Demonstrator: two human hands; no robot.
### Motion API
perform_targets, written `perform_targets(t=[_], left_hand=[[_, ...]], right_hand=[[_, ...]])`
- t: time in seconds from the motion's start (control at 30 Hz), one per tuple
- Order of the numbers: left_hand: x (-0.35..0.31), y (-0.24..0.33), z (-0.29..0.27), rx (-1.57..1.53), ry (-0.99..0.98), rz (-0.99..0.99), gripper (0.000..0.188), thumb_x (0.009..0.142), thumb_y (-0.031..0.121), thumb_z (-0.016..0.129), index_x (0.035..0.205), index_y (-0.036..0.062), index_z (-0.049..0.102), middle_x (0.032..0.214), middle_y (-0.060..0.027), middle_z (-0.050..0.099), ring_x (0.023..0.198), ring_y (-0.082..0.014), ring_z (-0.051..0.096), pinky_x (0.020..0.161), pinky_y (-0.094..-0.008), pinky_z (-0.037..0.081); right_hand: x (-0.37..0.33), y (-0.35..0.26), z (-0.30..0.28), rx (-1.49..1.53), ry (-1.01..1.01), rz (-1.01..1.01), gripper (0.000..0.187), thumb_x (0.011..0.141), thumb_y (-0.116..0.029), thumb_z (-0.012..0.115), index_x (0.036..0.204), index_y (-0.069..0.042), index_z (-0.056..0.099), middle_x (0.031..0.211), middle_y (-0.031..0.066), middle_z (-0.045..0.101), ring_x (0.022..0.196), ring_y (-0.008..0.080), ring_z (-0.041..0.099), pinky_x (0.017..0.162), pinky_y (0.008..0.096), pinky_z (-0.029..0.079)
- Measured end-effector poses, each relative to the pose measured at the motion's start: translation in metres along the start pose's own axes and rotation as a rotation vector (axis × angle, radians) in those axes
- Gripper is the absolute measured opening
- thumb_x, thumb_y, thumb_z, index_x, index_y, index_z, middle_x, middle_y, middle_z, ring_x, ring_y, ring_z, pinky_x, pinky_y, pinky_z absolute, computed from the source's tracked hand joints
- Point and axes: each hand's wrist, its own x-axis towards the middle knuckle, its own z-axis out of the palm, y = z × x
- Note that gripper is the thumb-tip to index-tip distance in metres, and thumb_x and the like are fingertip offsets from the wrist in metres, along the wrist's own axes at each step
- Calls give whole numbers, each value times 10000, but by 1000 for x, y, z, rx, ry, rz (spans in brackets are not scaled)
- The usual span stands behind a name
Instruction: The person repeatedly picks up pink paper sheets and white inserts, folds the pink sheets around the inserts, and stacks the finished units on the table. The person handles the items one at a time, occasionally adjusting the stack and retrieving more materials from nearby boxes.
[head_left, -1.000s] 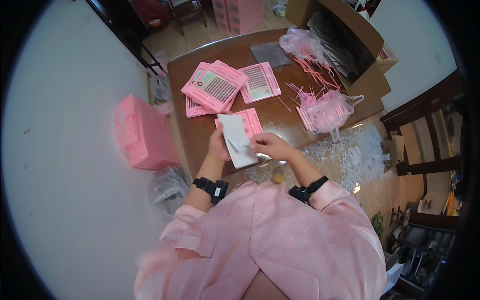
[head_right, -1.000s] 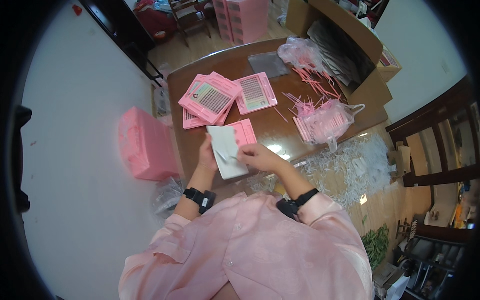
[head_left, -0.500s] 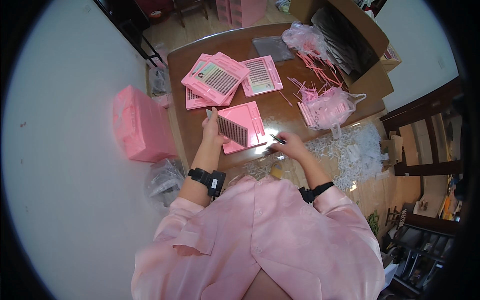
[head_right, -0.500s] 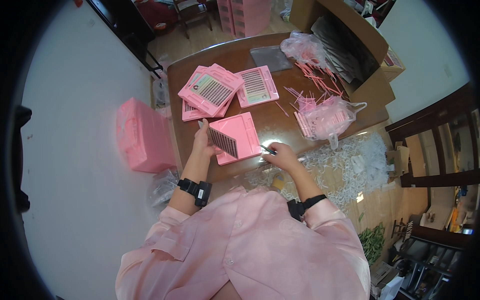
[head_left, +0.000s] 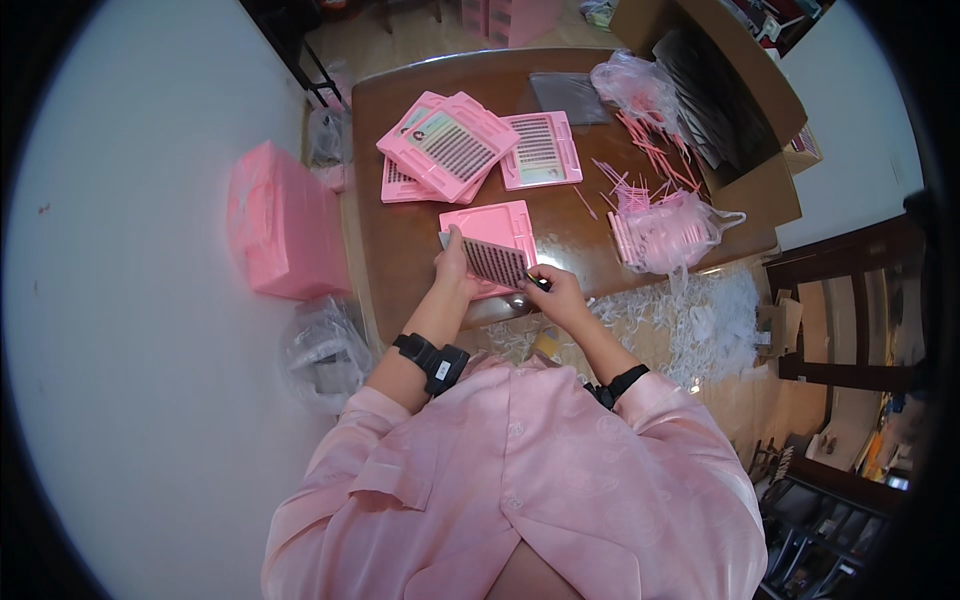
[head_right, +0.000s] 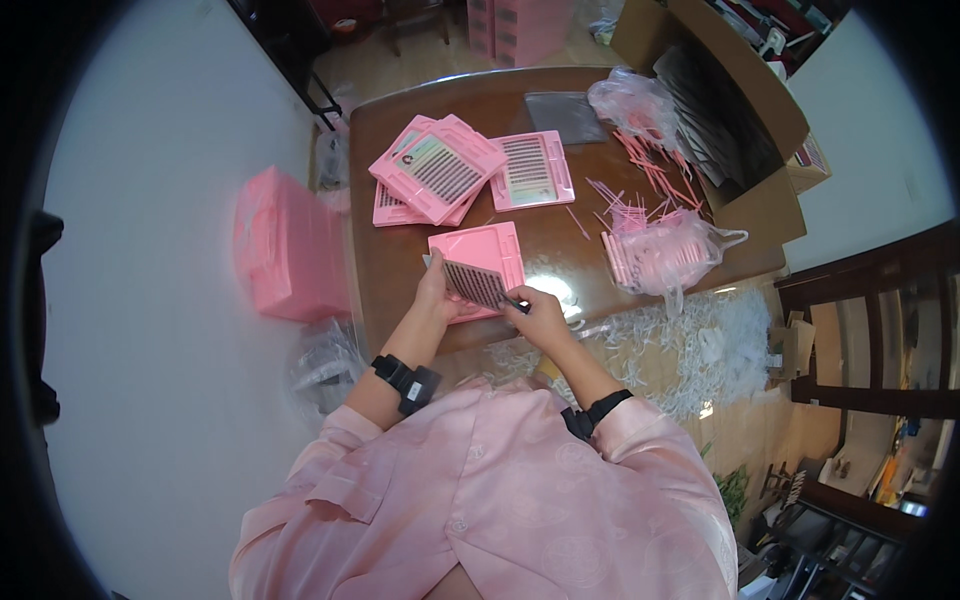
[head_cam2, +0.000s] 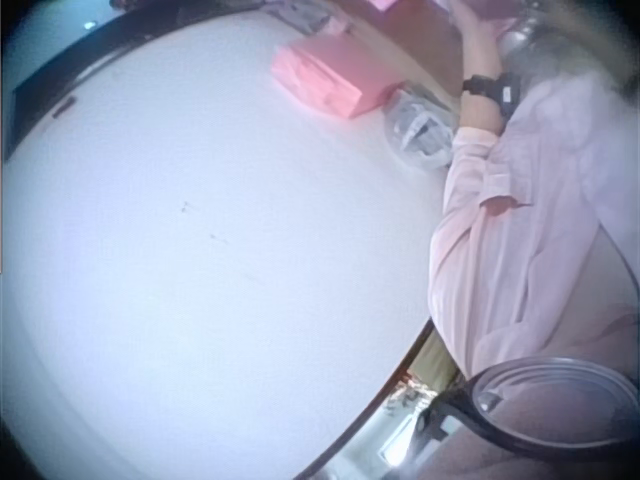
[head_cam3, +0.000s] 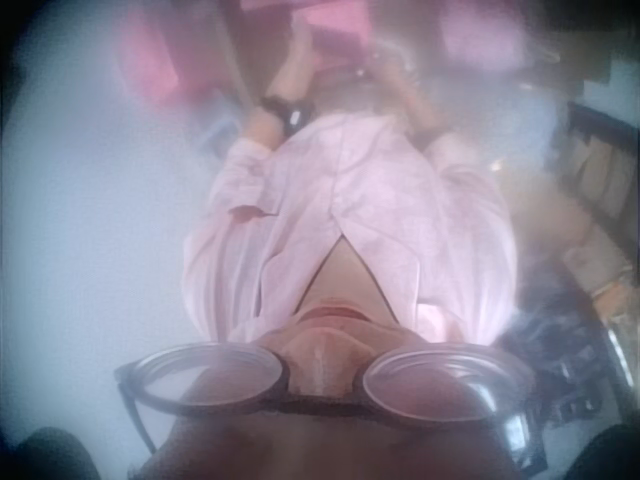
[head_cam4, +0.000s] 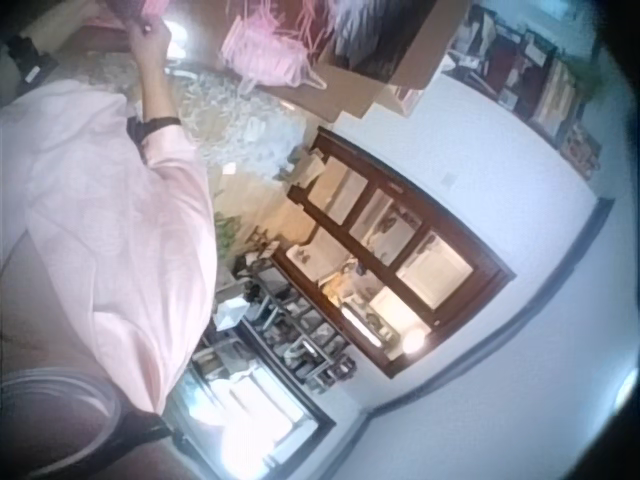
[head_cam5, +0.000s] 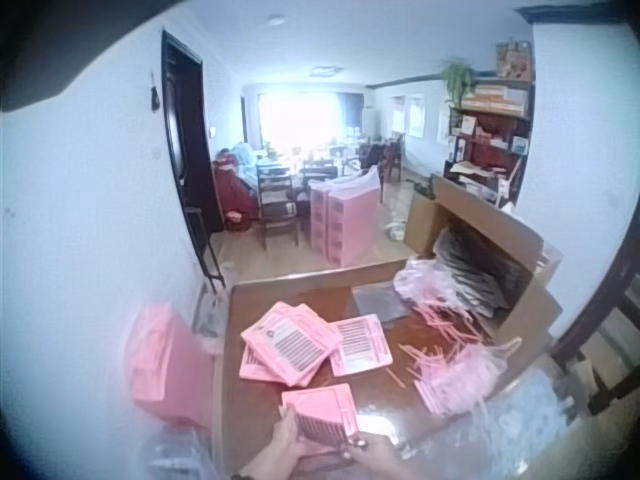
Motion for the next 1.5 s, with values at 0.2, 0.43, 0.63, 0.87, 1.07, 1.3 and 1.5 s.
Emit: perform_targets(t=[0.2,0.43,0.63,0.87,1.07,1.3,1.5], left_hand=[[-16,-11,-15,125,424,253,947,881,602,681,1516,101,189,1517,-218,321,1332,-365,422,964,-625,454],[-3,-57,-54,571,486,96,952,832,374,790,1507,110,172,1259,-195,529,883,-265,637,702,-421,562],[23,-81,-68,574,535,306,745,879,250,761,1451,53,327,1130,-160,614,687,-216,656,585,-328,557],[37,-94,-75,661,610,549,345,879,213,740,1152,15,671,988,-141,742,759,-262,714,656,-360,553],[35,-89,-79,867,853,791,231,877,180,732,1048,25,735,853,-127,736,729,-246,707,690,-372,555],[25,-84,-72,911,885,883,332,826,210,777,1119,62,724,1034,-185,699,969,-329,675,872,-414,536],[12,-87,-62,1141,808,752,732,682,197,874,1344,112,573,1236,-196,553,1150,-378,584,991,-428,494]], right_hand=[[54,-12,-29,-253,130,-275,236,857,-207,720,1070,-113,756,920,153,733,810,317,706,731,409,549],[141,-61,-39,-790,-142,-337,224,877,-162,600,1038,-129,752,974,138,722,937,334,695,795,470,545],[177,-70,-19,-1018,-285,-522,238,870,-112,552,1008,-133,746,932,124,717,917,315,708,766,453,562],[199,-51,-17,-990,-411,-576,202,858,-126,579,979,-127,741,915,137,719,905,319,711,762,466,566],[172,-13,4,-986,-512,-561,187,852,-139,590,965,-111,737,939,151,727,920,335,711,768,474,569],[166,1,3,-903,-386,-467,221,863,-121,576,1038,-79,703,1099,162,674,918,360,707,764,476,572],[145,7,1,-800,-303,-354,357,844,-119,623,1201,-106,618,1228,150,585,926,387,691,778,484,571]])
